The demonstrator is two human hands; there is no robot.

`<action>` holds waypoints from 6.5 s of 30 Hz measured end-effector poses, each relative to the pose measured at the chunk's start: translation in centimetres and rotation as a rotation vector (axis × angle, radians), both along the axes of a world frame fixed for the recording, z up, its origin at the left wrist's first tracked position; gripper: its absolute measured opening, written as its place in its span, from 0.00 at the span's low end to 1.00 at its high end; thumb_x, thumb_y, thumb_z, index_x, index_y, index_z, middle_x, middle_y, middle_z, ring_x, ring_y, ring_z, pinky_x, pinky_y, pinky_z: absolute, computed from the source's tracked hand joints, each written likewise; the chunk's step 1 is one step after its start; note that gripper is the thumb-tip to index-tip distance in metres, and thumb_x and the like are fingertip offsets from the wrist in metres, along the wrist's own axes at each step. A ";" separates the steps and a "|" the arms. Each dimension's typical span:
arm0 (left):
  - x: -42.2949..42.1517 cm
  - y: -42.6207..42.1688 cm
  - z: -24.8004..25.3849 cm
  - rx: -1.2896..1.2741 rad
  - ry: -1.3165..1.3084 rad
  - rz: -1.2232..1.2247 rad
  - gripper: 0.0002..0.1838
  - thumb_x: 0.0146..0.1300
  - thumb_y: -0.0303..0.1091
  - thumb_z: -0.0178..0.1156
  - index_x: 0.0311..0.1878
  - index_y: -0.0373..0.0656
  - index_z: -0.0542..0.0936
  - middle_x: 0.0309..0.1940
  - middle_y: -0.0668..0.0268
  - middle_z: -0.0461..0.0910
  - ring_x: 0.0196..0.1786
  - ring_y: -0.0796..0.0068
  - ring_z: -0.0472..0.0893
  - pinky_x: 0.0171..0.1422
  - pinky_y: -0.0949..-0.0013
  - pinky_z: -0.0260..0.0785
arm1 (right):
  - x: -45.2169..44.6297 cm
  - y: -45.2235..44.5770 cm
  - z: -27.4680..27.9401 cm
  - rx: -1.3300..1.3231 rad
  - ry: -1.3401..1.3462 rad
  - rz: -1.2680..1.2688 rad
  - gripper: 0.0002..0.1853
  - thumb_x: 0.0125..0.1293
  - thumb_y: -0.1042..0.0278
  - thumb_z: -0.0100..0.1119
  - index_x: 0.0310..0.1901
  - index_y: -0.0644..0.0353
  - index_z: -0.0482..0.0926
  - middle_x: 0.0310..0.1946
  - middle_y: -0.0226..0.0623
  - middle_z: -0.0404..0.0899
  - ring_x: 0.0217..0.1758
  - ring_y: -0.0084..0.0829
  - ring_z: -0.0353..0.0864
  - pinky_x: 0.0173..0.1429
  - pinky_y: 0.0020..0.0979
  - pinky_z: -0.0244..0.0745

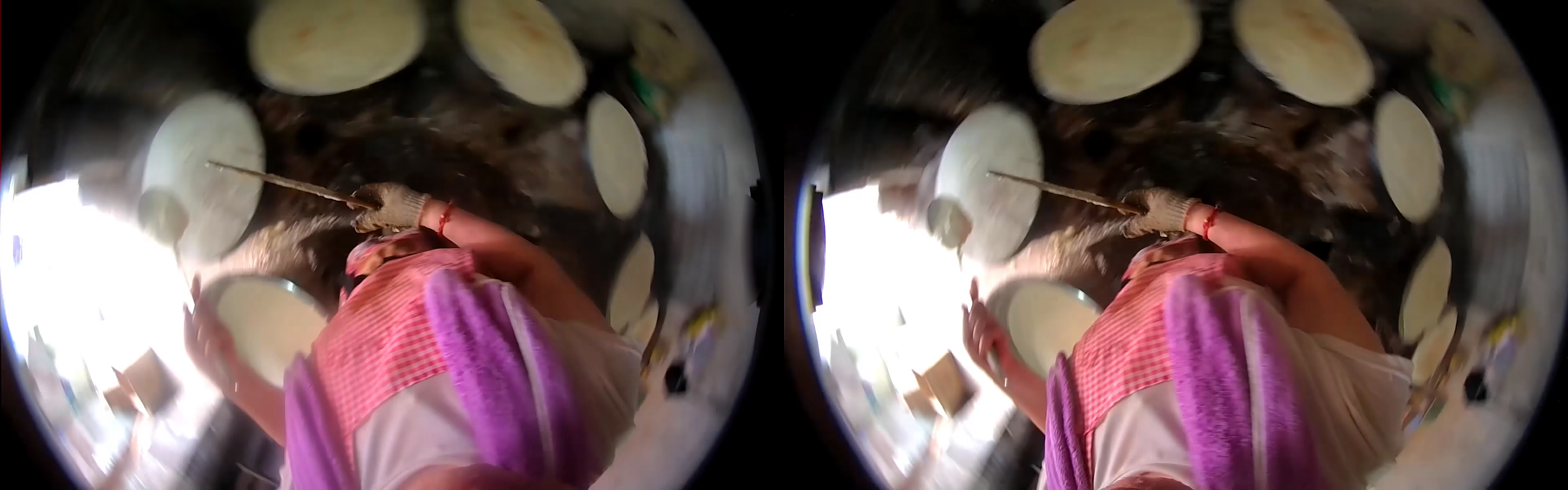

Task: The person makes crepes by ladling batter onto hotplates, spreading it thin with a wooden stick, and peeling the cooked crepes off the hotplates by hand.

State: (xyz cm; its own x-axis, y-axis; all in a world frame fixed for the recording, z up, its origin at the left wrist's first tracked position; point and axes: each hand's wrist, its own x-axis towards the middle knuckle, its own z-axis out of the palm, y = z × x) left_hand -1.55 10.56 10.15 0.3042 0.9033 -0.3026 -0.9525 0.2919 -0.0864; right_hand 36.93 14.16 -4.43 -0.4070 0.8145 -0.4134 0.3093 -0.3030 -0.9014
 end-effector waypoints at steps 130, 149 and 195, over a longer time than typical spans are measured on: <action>58.7 21.3 2.9 0.263 0.178 -1.308 0.23 0.76 0.44 0.40 0.68 0.44 0.63 0.21 0.74 0.56 0.17 0.84 0.57 0.16 0.79 0.53 | 44.5 -6.9 3.6 -0.091 0.323 -1.175 0.19 0.66 0.64 0.55 0.58 0.60 0.76 0.41 0.35 0.83 0.39 0.25 0.80 0.46 0.26 0.73; 65.8 24.7 -5.6 -0.067 -0.203 -1.373 0.22 0.76 0.41 0.40 0.65 0.35 0.65 0.22 0.74 0.57 0.18 0.83 0.58 0.20 0.77 0.55 | 48.5 -4.2 4.8 0.097 -0.283 -1.344 0.25 0.62 0.58 0.63 0.59 0.59 0.76 0.45 0.38 0.84 0.42 0.29 0.81 0.50 0.31 0.74; 38.5 25.3 -6.4 0.405 1.295 -0.262 0.20 0.74 0.36 0.47 0.64 0.36 0.67 0.19 0.77 0.58 0.16 0.89 0.53 0.16 0.81 0.46 | 35.4 3.0 0.4 0.371 -0.714 -1.315 0.22 0.62 0.63 0.65 0.56 0.59 0.77 0.49 0.39 0.82 0.47 0.30 0.82 0.48 0.29 0.79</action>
